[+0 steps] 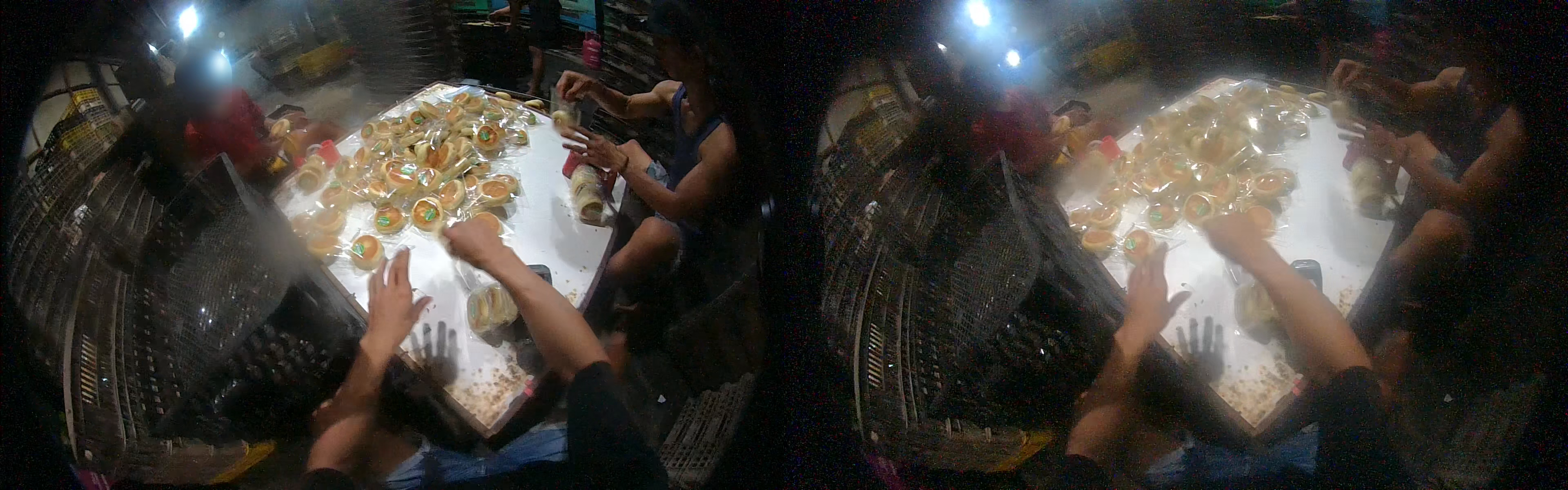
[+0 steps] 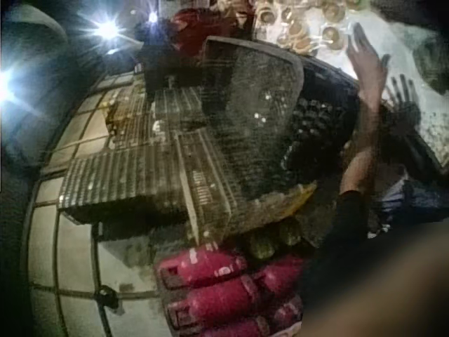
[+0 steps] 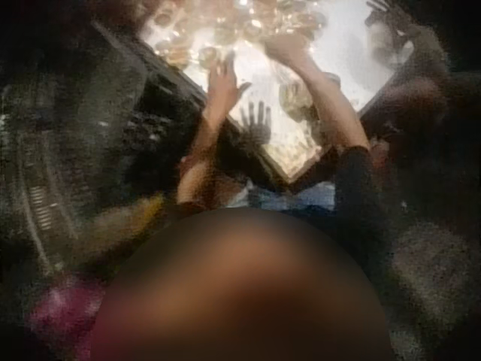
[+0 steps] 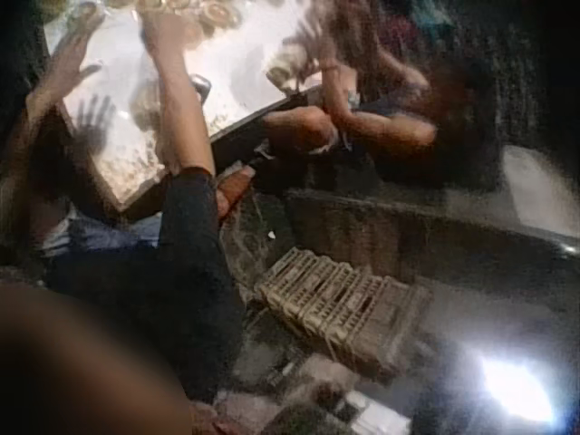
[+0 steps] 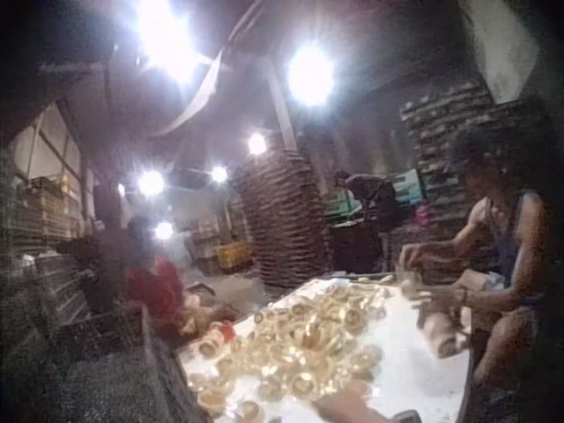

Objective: The person sits on the floor and repeatedly picks up small round pies, places them into clear plastic bags, seals the bags, and stacks the packaged pies on the table. The person also moves a black crate to the side to clear space.

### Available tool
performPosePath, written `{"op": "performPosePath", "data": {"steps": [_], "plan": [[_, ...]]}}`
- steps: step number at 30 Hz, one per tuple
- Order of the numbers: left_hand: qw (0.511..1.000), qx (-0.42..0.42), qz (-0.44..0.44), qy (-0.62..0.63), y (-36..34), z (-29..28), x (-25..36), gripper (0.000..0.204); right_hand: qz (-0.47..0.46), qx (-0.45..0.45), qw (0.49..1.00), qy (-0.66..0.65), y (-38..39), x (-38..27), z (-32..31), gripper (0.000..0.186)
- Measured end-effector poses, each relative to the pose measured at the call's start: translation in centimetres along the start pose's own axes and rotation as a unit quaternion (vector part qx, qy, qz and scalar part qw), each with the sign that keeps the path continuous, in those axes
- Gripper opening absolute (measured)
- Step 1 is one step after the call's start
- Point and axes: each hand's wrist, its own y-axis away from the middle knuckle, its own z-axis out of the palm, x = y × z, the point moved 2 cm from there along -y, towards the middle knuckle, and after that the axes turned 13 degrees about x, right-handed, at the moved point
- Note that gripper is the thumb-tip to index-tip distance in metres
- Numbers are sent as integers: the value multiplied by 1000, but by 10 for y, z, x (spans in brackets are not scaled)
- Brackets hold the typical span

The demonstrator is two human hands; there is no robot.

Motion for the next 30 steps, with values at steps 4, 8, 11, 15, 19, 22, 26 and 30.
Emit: {"op": "performPosePath", "data": {"steps": [4, 8, 11, 15, 19, 22, 26, 30], "plan": [[1000, -17, 13, -1, -11, -13, 6, 80, -220, 105, 970, -18, 48, -63, -66, 11], [926, -99, -136, 337, -2, -10, 36, 42, 11, 420, 901, -108, 126, -71, -102, 31], [832, -80, -182, 518, 13, 1, 66, 33, 275, 384, 803, -364, 175, -72, -76, 73], [793, -81, -259, 545, 33, 18, 86, 33, 435, 349, 622, -550, 210, -67, -31, 79], [814, -129, -301, 481, 40, 23, 85, 62, 423, 283, 587, -629, 226, -74, -26, 77], [818, -19, -316, 481, 37, 14, 83, 64, 356, 313, 700, -534, 220, -80, -52, 73], [853, 128, -178, 474, 31, -10, 96, 48, 287, 267, 784, -480, 200, -81, -96, 35], [886, 256, 8, 387, 35, -46, 112, 28, 152, 418, 800, -403, 205, -83, -141, 20]]}}
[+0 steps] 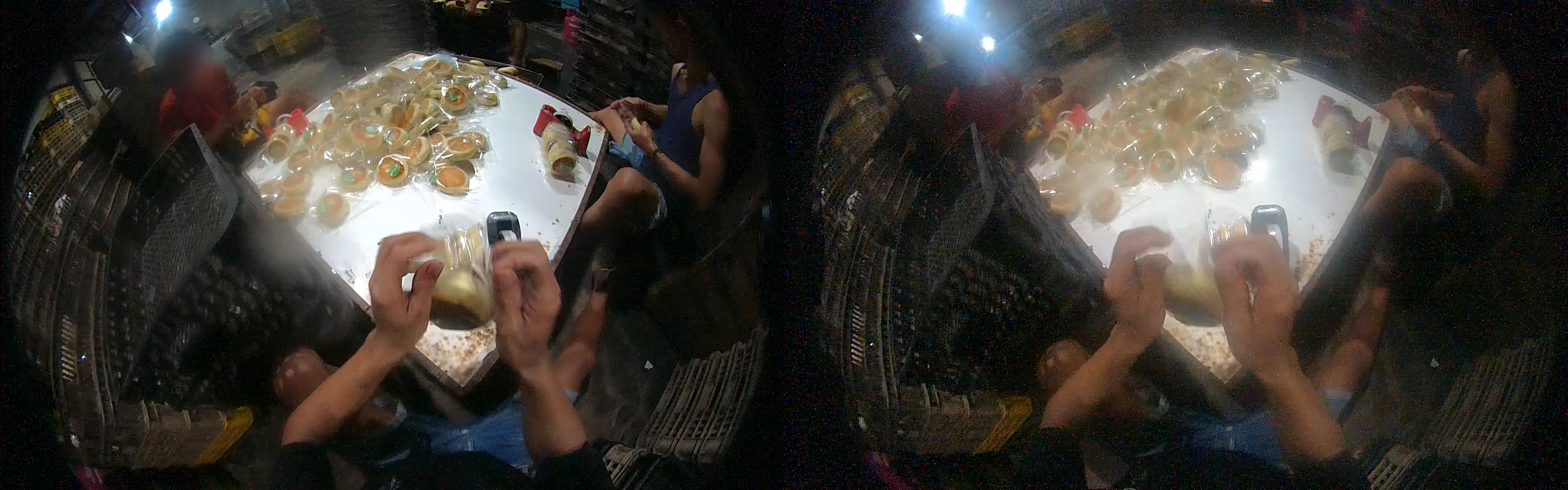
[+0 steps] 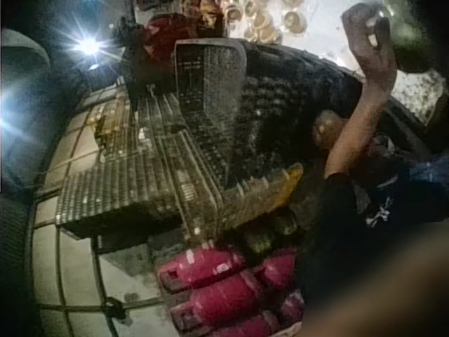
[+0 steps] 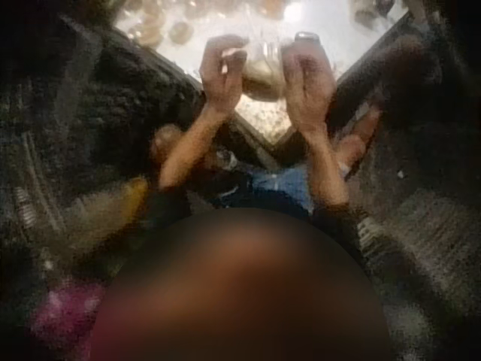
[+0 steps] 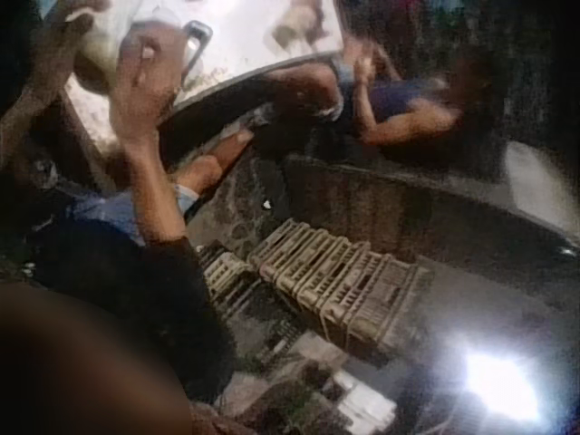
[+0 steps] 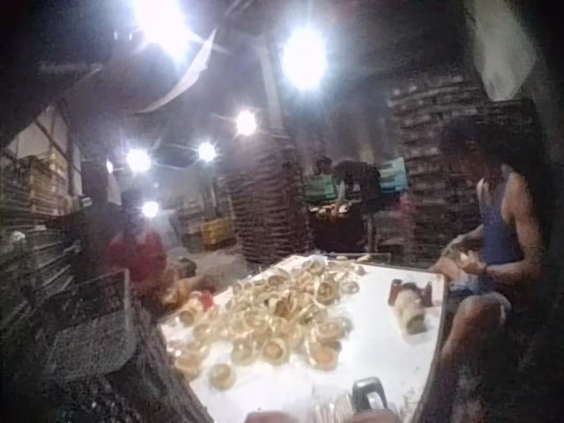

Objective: The person sits on the floor and repeatedly picks up small round pies, places them into clear plastic bags, seals the bags, and stacks the packaged pies on the table. The person also moves a black crate to the side to clear space.

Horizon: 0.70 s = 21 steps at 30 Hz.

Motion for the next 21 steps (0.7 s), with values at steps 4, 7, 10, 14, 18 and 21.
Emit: {"op": "performPosePath", "data": {"steps": [4, 7, 10, 14, 18, 21], "plan": [[952, 31, -242, 185, 6, -11, 13, 23, 142, 30, 989, -38, 7, -11, -4, 10], [938, 33, -311, 149, 6, -16, 8, 24, 167, 19, 981, -98, 13, -12, 13, 13], [908, -87, -389, 131, 4, -18, -7, 22, 190, 20, 968, -164, 16, -9, 33, 9], [915, 18, -396, 82, -1, -29, -26, 19, 263, 20, 936, -233, 16, -1, 50, 15], [912, 37, -402, 69, 4, -25, -28, 29, 279, 30, 924, -258, 16, 8, 55, 19], [993, 107, -5, 43, 3, -23, -3, 56, 245, 28, 940, -234, 15, 15, 56, 20]]}}
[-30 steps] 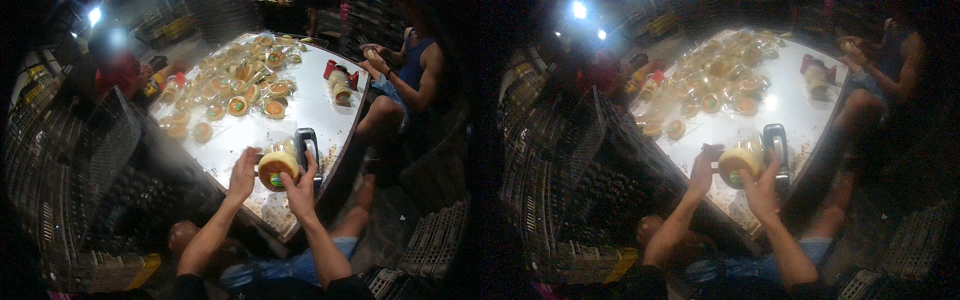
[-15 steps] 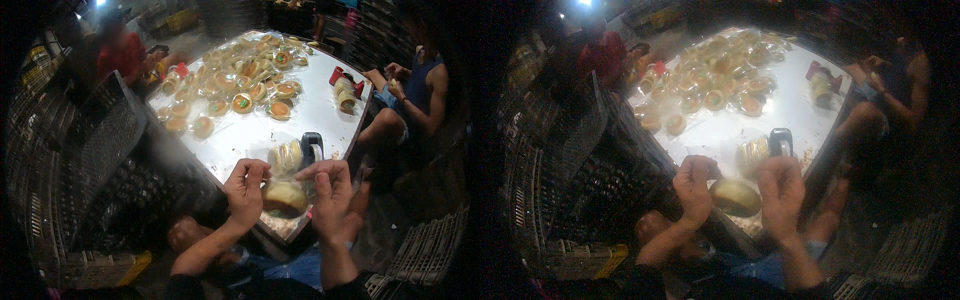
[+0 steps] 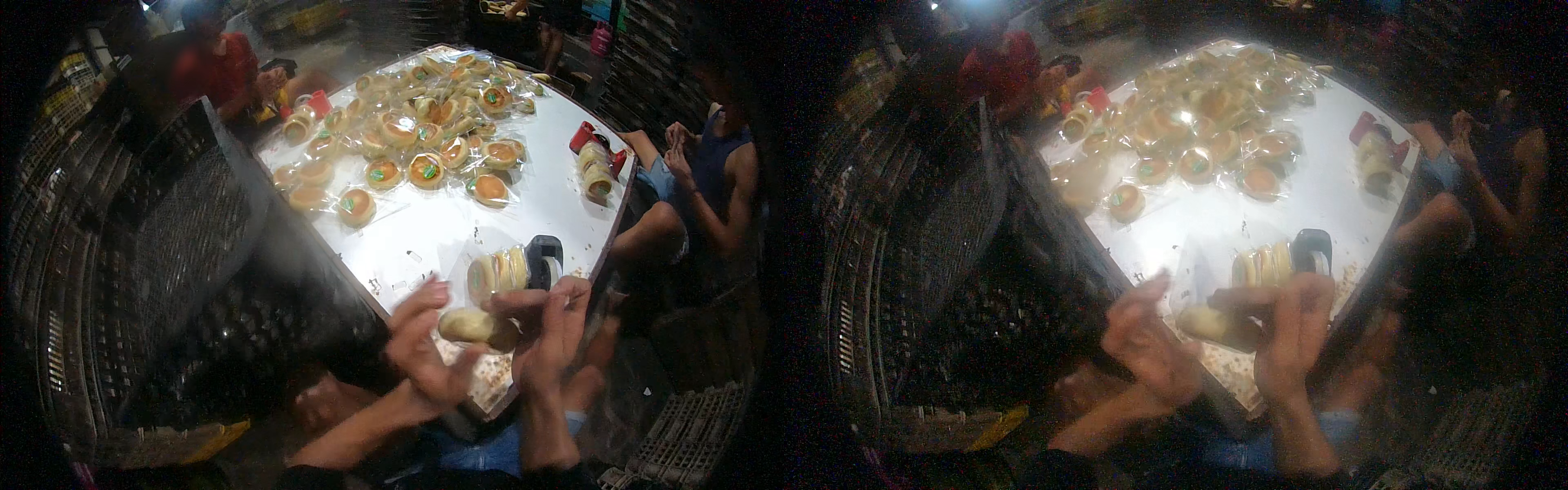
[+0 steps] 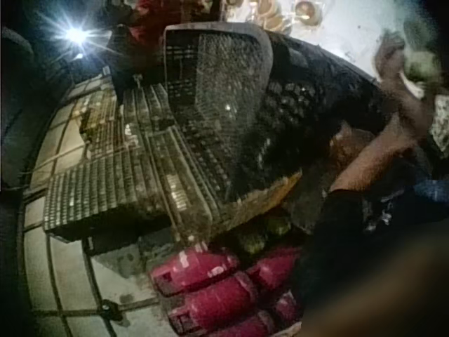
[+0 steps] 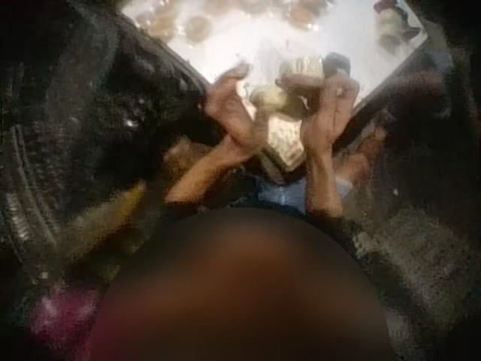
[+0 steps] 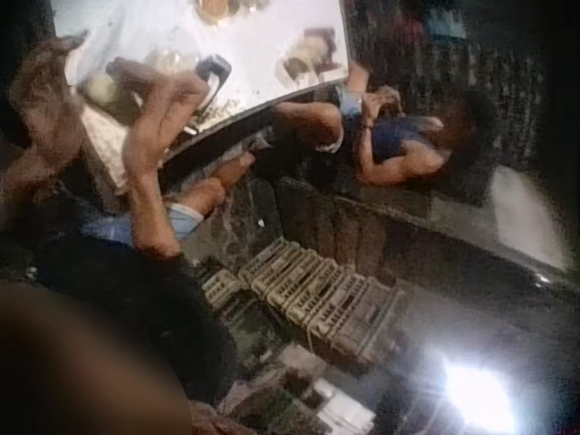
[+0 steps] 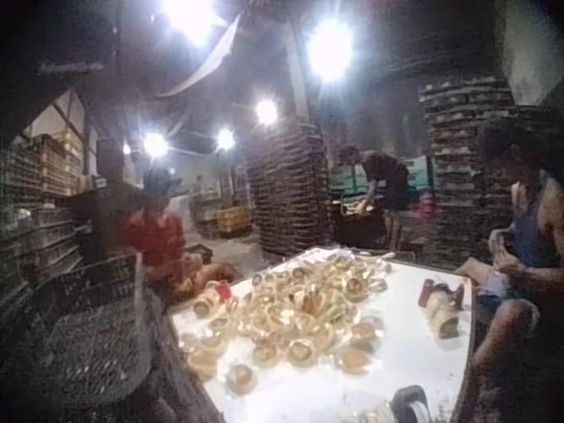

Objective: The person sits on the floor and repeatedly picks up small round pies, places them into clear plastic bags, seals the bags, and stacks the packaged pies on the table. The person also moves a black crate to the side to clear space.

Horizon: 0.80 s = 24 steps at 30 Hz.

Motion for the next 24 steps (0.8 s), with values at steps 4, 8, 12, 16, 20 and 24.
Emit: {"op": "performPosePath", "data": {"steps": [4, 8, 12, 16, 20, 24], "plan": [[925, -182, -334, 5, 9, 3, 0, 31, -79, -3, 989, 128, -4, 2, -7, 23], [852, -96, -507, 90, 13, 3, -7, 15, -326, 10, 903, 278, 10, 2, -15, 28], [871, -91, -481, 43, 18, 9, -2, 11, -271, -58, 838, 470, 25, 18, -19, 32], [973, -181, -140, -11, 12, 8, 5, 7, -200, -103, 919, 324, 24, 18, -29, 32], [928, -287, -218, 94, 15, 8, -11, 22, -314, -83, 864, 385, 14, 1, -41, 35], [851, -215, -455, 150, 31, 11, -8, 56, -244, -138, 895, 347, 12, -9, -46, 30]]}}
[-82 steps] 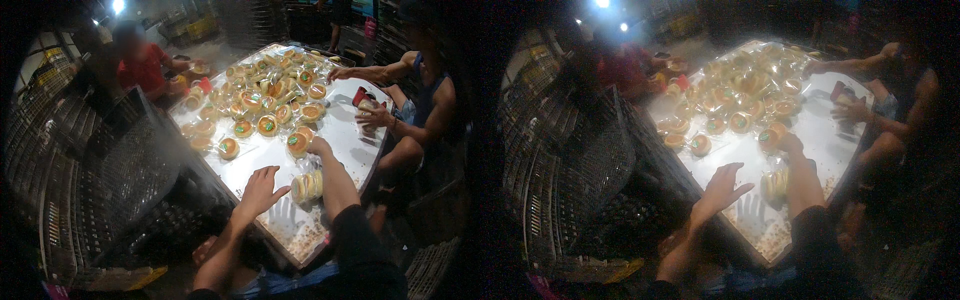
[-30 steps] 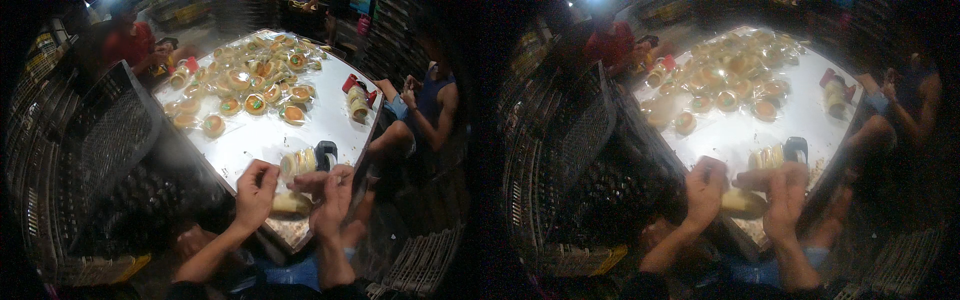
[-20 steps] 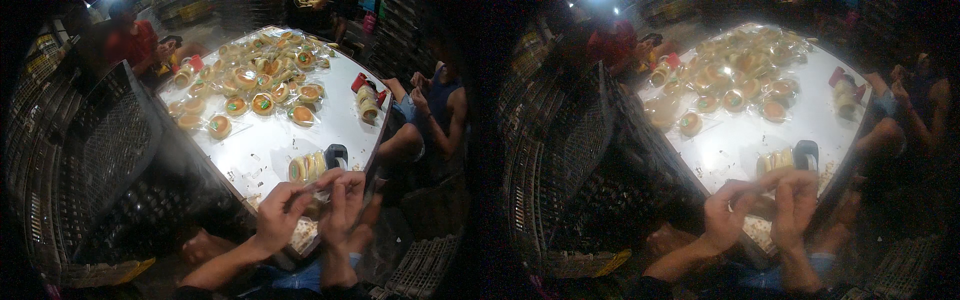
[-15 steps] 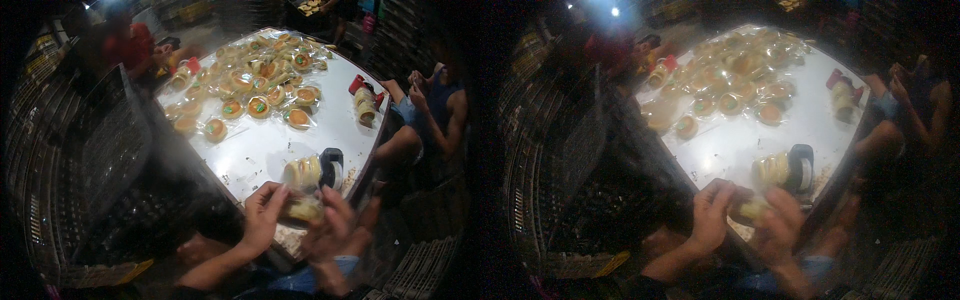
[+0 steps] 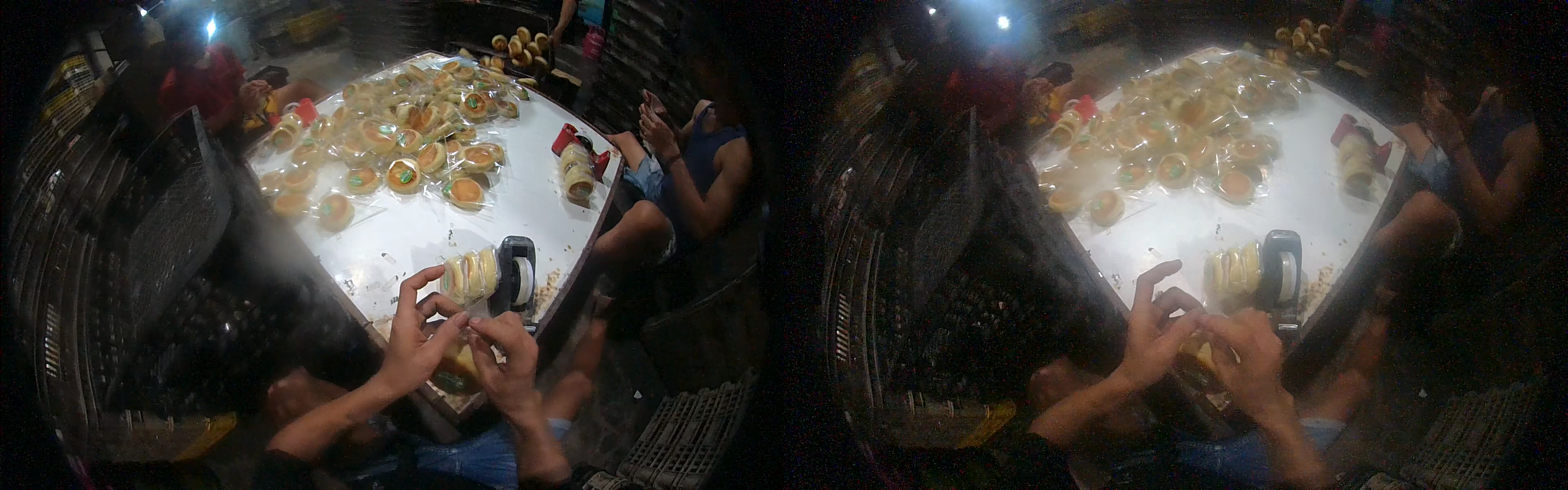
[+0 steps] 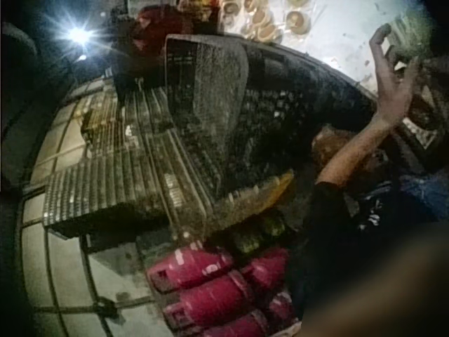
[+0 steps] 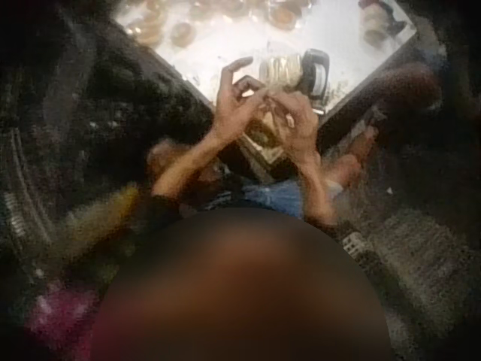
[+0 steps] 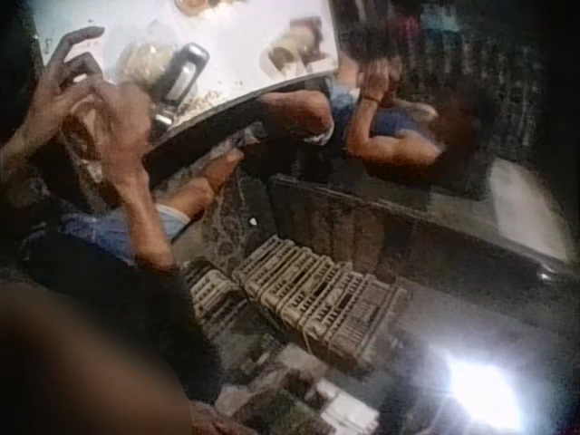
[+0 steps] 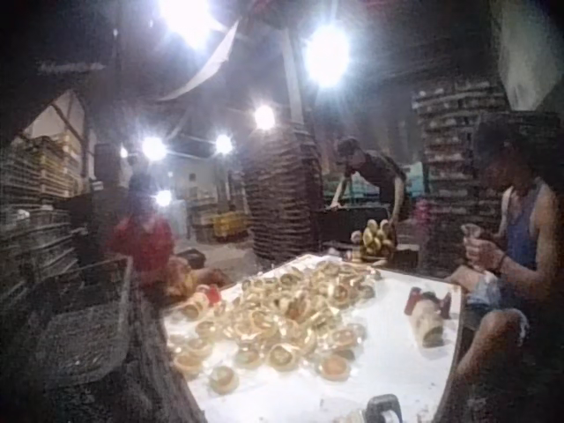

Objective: The person sits on the floor and repeatedly picks up small round pies, places them into clear plastic bags, seals the bags, and stacks the packaged pies on the table. The person also moves a black crate to the side to clear space.

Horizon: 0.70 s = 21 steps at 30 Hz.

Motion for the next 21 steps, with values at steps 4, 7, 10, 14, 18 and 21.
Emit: {"op": "performPosePath", "data": {"steps": [4, 7, 10, 14, 18, 21], "plan": [[996, 54, 76, -8, 7, 8, 6, 72, 37, 63, 996, 54, 4, -3, -2, 23], [992, 26, 93, -88, 2, 10, 8, 79, 44, 83, 992, 80, 9, -2, -1, 18], [982, 37, 31, -180, 0, 10, 8, 77, 105, 67, 991, 38, 13, 4, 1, 11], [990, 40, 102, -87, -1, 7, 19, 49, -117, 91, 975, 167, 9, 9, -2, 9], [858, 48, 347, -375, -7, 10, 23, 22, -29, 116, 984, 131, 1, 22, 10, 9], [934, 152, 212, -243, -13, 8, 5, 15, 290, 156, 916, -227, 3, 30, 33, 6]]}}
